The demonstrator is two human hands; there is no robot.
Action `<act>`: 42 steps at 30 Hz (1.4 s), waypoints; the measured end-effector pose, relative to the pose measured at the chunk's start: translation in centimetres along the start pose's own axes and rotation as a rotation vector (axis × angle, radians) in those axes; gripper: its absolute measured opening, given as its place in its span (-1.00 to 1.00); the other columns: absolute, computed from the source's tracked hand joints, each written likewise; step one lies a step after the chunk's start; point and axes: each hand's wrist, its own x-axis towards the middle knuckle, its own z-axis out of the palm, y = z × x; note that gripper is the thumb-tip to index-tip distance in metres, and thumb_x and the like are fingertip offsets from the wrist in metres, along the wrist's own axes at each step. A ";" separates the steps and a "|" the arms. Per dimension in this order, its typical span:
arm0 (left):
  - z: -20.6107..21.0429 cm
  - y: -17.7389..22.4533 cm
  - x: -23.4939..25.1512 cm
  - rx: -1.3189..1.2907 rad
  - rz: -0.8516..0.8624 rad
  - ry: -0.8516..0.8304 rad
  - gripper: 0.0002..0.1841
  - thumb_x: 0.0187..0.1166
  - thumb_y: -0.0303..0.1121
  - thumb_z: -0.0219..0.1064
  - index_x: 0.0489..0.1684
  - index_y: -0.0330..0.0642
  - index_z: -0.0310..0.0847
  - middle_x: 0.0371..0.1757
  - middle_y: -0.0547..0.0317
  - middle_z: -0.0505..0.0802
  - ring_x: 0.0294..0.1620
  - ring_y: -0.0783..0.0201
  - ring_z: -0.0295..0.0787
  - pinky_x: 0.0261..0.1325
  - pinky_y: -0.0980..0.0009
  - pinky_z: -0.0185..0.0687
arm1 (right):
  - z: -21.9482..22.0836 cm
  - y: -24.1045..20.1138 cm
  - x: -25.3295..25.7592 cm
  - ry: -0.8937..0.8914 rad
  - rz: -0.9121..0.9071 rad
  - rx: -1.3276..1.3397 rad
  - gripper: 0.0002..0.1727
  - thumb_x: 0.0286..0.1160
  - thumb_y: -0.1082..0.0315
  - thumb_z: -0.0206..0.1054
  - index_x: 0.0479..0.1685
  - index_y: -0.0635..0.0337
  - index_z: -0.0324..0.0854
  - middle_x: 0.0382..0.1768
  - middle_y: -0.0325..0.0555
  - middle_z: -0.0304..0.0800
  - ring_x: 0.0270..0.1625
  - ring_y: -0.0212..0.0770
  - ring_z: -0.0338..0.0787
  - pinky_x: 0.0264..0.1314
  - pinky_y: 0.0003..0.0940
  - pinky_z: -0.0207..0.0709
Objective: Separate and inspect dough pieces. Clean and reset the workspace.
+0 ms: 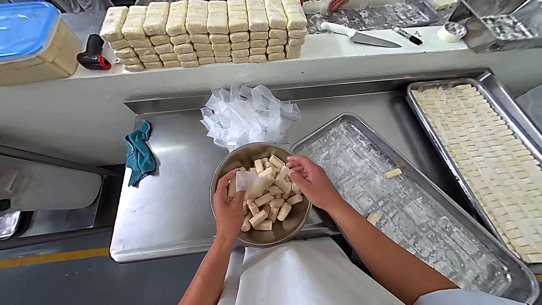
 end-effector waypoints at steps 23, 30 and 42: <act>1.3 2.1 -1.1 0.275 -0.077 -0.258 -0.66 0.57 -0.56 0.31 0.29 -0.19 0.64 -0.14 0.16 0.90 -0.15 0.34 0.86 0.00 0.26 0.80 | 5.3 -1.4 -2.1 -0.043 0.020 0.130 -0.56 0.52 0.41 0.46 0.36 0.28 0.58 0.11 0.05 0.78 0.05 -0.17 0.84 0.14 -0.20 0.76; -0.1 2.3 -0.6 0.130 -0.053 -0.129 -0.69 0.53 -0.53 0.37 0.22 -0.27 0.61 -0.17 0.16 0.88 -0.23 0.39 0.85 -0.09 0.37 0.82 | 2.8 -1.1 -2.1 -0.102 0.008 0.031 -0.58 0.48 0.19 0.52 0.23 0.16 0.62 0.03 -0.05 0.78 -0.02 -0.20 0.81 0.06 -0.18 0.73; -0.1 5.6 0.2 -0.225 -0.045 -0.298 -0.61 0.72 -0.43 -0.10 0.29 -0.09 0.63 0.18 0.27 0.84 0.16 0.39 0.78 0.21 0.38 0.74 | 5.4 0.0 -2.5 -0.328 -0.002 0.397 -0.78 0.65 0.42 0.24 0.13 0.34 0.63 -0.22 -0.17 0.87 -0.18 -0.42 0.84 0.02 -0.43 0.74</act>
